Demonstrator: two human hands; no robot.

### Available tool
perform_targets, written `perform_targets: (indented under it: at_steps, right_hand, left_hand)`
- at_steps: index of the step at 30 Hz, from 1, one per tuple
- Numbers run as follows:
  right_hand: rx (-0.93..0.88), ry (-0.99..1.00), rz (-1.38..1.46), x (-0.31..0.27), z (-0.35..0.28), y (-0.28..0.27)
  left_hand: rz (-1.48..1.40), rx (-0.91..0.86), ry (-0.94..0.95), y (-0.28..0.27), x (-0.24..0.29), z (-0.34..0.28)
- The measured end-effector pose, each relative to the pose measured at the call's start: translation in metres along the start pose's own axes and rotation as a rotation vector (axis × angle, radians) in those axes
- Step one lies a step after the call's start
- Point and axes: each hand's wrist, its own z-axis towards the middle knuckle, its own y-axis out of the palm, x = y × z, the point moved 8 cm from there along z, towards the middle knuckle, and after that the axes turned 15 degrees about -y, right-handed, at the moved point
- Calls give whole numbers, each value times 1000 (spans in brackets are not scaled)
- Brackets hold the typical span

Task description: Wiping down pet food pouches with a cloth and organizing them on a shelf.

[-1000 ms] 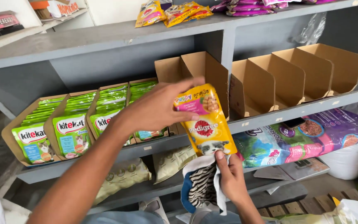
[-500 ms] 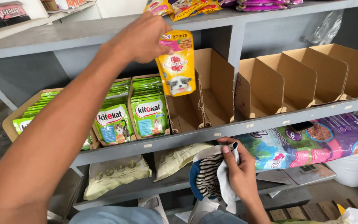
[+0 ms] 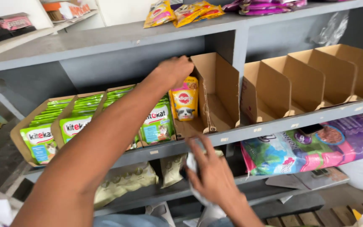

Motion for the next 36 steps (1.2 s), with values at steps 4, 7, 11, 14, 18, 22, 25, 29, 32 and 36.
perform_targets:
  at_steps: [4,7,11,14,18,22,25,29,32,36]
  right_hand:
    - [-225,138,-44,29,43,16]
    - [-502,289,-92,57,33,55]
    - [-435,256,-186,61,26,61]
    - [-377,190,-248,47,31,53]
    - [-334,113,-302,43,37,53]
    - [-354,143,-246,40,34,50]
    - [-273,131,-168,33,33,36]
    - [90,38,-84,13,31,-5]
    - [188,204,-127,16,21,-22]
    - [-119,274,-318,29,17,0]
  left_hand:
    - [-30,-81,-154,20,-14,42]
    - [-35,-65,-230,35,-25,71]
    - [-41,-118,-343,31,-29,76]
    - [-6,-72,-395,25,-35,69]
    - [37,-103,-457,21,-37,58]
    - [12,-96,-452,23,-41,52]
    - [23,-99,-431,20,-37,48]
    - [42,-100,-419,19,-38,41]
    - [-3,-78,-450,23,-42,41]
    - [79,-46,-434,17,-37,46]
